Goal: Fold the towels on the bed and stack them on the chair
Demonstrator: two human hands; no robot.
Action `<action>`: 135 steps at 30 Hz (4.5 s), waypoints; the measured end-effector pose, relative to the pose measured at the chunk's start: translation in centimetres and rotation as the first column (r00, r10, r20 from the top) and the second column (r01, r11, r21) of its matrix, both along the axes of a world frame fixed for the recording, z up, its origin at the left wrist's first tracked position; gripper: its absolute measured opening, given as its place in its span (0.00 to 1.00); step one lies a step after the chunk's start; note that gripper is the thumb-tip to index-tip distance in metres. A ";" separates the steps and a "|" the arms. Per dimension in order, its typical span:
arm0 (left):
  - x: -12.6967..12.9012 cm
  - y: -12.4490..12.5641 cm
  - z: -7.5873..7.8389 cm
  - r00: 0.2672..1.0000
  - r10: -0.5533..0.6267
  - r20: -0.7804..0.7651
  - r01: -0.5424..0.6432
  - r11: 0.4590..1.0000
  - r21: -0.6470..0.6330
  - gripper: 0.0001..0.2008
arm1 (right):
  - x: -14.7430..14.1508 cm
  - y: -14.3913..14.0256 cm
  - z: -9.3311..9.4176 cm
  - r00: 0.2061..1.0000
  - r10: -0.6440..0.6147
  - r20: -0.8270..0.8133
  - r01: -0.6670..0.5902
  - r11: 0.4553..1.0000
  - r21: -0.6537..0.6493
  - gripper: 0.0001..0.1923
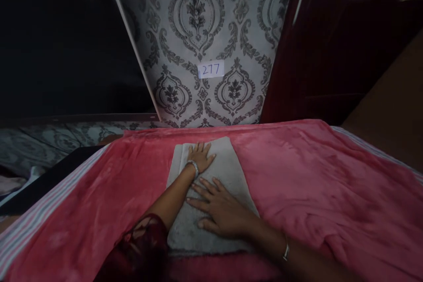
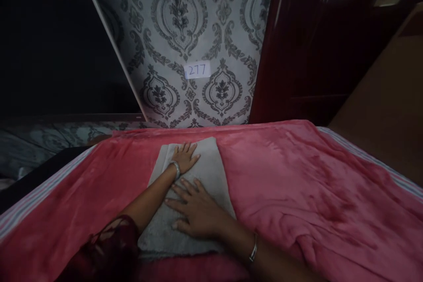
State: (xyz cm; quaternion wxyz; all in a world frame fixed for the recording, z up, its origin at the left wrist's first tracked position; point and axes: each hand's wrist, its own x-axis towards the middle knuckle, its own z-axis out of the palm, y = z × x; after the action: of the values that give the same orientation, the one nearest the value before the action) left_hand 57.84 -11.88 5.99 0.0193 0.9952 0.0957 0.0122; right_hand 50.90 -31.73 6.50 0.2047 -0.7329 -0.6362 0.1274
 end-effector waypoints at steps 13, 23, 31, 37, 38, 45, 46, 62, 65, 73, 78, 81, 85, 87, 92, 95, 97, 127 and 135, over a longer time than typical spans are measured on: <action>-2.7 1.4 1.0 0.992 -0.099 -0.085 0.097 0.995 -0.025 0.37 | -2.0 -4.5 -0.8 0.972 -0.197 0.127 0.206 0.976 -0.064 0.37; -15.4 3.2 1.1 0.972 -0.207 -0.115 0.191 0.972 -0.134 0.38 | -5.0 -9.0 -3.8 0.903 -0.316 0.291 0.284 0.947 0.147 0.32; -23.3 -1.8 2.0 0.908 -0.407 0.097 0.416 0.902 -0.112 0.34 | -2.3 -10.9 -1.9 0.876 -0.435 0.206 0.334 0.857 0.392 0.26; -27.3 -3.3 -0.7 0.952 -0.293 0.093 0.307 0.928 -0.213 0.33 | -4.1 -10.5 -4.7 0.926 -0.318 0.205 0.290 0.945 0.154 0.29; -27.8 -3.0 -0.8 0.951 -0.288 0.114 0.308 0.916 -0.256 0.32 | -4.2 -10.7 -5.2 0.931 -0.323 0.169 0.299 0.942 0.153 0.28; -24.8 1.5 1.9 0.924 0.230 0.305 0.125 0.571 -0.811 0.26 | 0.2 -11.5 -4.0 0.806 -0.403 -0.434 0.559 0.759 0.334 0.26; -23.4 2.4 2.2 0.892 0.354 0.282 0.092 0.469 -0.879 0.28 | 1.4 -11.2 -3.7 0.718 -0.415 -0.559 0.651 0.686 0.327 0.27; -6.9 8.2 2.2 0.885 0.446 -0.136 -0.171 0.039 -0.984 0.25 | 11.9 -1.4 -1.7 0.041 -0.149 -0.988 0.754 0.654 -0.068 0.10; -5.9 7.5 2.7 0.891 0.429 -0.150 -0.193 0.059 -0.979 0.23 | 12.6 -0.3 -1.1 0.027 -0.224 -0.974 0.721 0.679 -0.137 0.09; -6.0 7.0 9.3 0.865 0.487 0.120 0.052 0.151 -0.987 0.22 | 14.8 1.2 6.0 0.173 -0.265 -0.949 0.780 0.625 -0.033 0.11; -6.7 6.6 18.7 0.698 0.476 0.535 0.433 0.315 -0.845 0.28 | 15.2 -0.9 15.6 0.557 -0.111 -0.823 0.749 0.495 0.440 0.19; -9.2 4.9 22.0 0.576 0.349 0.739 0.578 0.465 -0.670 0.28 | 13.0 -3.5 18.0 0.841 -0.168 -0.513 0.537 0.371 0.758 0.23; -15.5 2.3 17.7 0.611 0.154 0.777 0.530 0.649 -0.546 0.21 | 7.2 -8.0 11.8 0.886 -0.378 -0.267 0.420 0.413 0.808 0.18; -19.5 1.7 12.4 0.719 0.000 0.695 0.512 0.676 -0.529 0.16 | 4.0 -10.8 5.5 0.895 -0.383 -0.229 0.419 0.545 0.726 0.15; -27.0 2.7 3.4 0.935 -0.238 0.264 0.340 0.816 -0.467 0.16 | -1.0 -17.3 -5.1 0.949 -0.264 -0.175 0.313 0.860 0.403 0.20; -26.7 2.2 4.7 0.957 -0.115 0.267 0.230 0.860 -0.455 0.19 | -0.8 -17.3 -3.1 0.894 -0.410 -0.181 0.447 0.794 0.412 0.23; -24.9 0.1 6.3 0.932 -0.058 0.359 0.210 0.891 -0.403 0.24 | -0.2 -15.1 -0.4 0.859 -0.494 -0.138 0.498 0.741 0.450 0.26; -22.0 -12.9 -6.8 0.619 -0.456 0.639 0.251 0.886 0.389 0.26 | 13.1 3.4 -0.7 0.987 -0.090 0.131 0.098 0.993 -0.058 0.33; -23.8 -12.7 -4.5 0.718 -0.471 0.513 0.401 0.882 0.249 0.33 | 9.6 4.0 0.3 0.973 -0.166 0.161 0.189 0.972 -0.141 0.30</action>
State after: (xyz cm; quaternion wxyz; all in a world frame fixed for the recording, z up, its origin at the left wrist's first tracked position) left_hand 34.02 -24.55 1.50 -0.0114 0.9405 -0.1523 0.3035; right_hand 60.45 -27.72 6.77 0.1095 -0.8082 -0.5695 0.1029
